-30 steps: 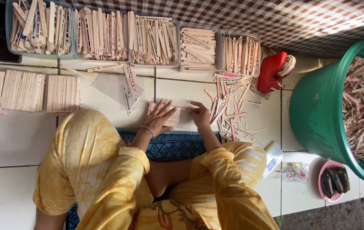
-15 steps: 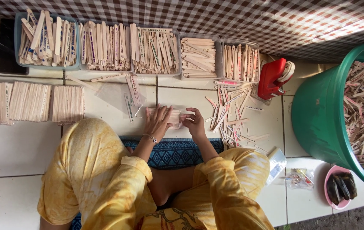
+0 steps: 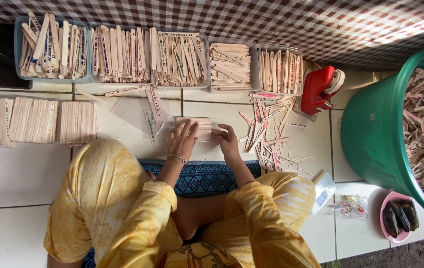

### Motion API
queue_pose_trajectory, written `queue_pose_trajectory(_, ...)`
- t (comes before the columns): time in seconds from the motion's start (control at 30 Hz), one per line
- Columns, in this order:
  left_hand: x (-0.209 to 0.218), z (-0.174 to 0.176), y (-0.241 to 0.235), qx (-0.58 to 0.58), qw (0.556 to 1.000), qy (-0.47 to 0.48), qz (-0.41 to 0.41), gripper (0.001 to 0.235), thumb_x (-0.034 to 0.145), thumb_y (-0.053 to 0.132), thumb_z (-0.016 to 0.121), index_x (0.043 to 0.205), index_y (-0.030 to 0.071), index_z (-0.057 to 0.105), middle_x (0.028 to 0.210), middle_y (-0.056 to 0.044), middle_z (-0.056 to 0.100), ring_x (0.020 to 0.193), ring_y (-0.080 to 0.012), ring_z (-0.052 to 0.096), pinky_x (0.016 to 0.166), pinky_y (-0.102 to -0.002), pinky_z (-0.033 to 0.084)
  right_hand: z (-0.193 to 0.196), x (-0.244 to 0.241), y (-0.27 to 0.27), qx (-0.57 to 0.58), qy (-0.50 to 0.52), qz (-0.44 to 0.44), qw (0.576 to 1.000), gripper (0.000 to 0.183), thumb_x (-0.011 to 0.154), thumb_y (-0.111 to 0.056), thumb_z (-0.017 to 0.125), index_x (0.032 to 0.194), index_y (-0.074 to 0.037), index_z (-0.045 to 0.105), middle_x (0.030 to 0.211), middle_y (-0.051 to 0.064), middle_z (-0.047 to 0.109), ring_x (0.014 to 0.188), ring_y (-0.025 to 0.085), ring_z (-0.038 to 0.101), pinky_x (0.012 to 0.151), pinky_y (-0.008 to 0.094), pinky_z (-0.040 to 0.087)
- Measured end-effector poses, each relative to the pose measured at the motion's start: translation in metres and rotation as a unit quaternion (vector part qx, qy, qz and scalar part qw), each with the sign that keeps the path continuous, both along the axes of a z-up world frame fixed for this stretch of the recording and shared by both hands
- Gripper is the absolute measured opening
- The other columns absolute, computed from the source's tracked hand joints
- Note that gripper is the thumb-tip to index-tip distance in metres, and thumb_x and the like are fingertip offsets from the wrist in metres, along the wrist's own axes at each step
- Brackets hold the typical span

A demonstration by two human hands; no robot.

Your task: The person sits on the floor and gathers loose popsicle sticks from a pile, aligns them into neat stacks, and places them into small clear plastic bags. They seal the bags using a handheld tape dispenser and set the packaged stacks aside.

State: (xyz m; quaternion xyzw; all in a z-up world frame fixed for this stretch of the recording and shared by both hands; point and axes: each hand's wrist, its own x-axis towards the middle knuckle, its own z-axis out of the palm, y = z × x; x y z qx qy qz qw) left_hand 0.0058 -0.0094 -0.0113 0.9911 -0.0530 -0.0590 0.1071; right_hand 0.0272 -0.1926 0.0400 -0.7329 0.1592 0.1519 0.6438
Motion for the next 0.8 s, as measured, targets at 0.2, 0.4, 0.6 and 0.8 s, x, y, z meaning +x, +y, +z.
queue_pose_trajectory(0.2,0.000,0.000,-0.005,-0.117,0.992,0.026,-0.040,0.058,0.103,0.023,0.053,0.158,0.018,0.035,0.169,-0.008,0.022,0.154,-0.0344,0.021,0.124,-0.051,0.019,0.002,0.003,0.014,-0.008,0.001,-0.040,0.999,0.056,0.090,0.002,0.060,0.143,-0.009,0.049,0.129,0.022,0.066,0.106,0.027,0.063,0.088,0.035,0.051)
queue_pose_trajectory(0.4,0.000,0.023,-0.005,-0.117,0.989,0.092,0.019,0.049,0.108,0.033,0.039,0.156,0.040,0.034,0.171,0.002,0.011,0.158,-0.0316,0.006,0.124,-0.053,0.011,0.005,0.019,-0.026,-0.101,-0.024,0.049,0.993,0.035,0.092,-0.015,0.073,0.127,-0.013,0.068,0.105,0.018,0.075,0.090,0.026,0.073,0.078,0.034,0.061)
queue_pose_trajectory(0.6,-0.005,0.004,-0.012,-0.089,0.992,0.084,0.030,0.047,0.109,0.038,0.036,0.156,0.042,0.031,0.172,0.002,0.006,0.159,-0.0303,0.001,0.125,-0.053,0.005,-0.080,0.025,-0.178,-0.522,0.002,-0.019,0.852,0.053,0.067,-0.037,0.094,0.106,-0.016,0.065,0.088,0.006,0.066,0.088,0.033,0.070,0.079,0.050,0.058)
queue_pose_trajectory(0.8,-0.014,-0.010,-0.008,-0.077,0.995,0.068,0.016,0.050,0.108,0.041,0.033,0.157,0.047,0.025,0.173,0.003,0.002,0.159,-0.0292,0.000,0.125,-0.053,0.002,-0.064,0.021,-0.164,-0.431,0.008,-0.063,0.900,0.036,0.074,-0.020,0.089,0.106,-0.020,0.074,0.086,-0.002,0.077,0.080,0.017,0.077,0.079,0.032,0.058)
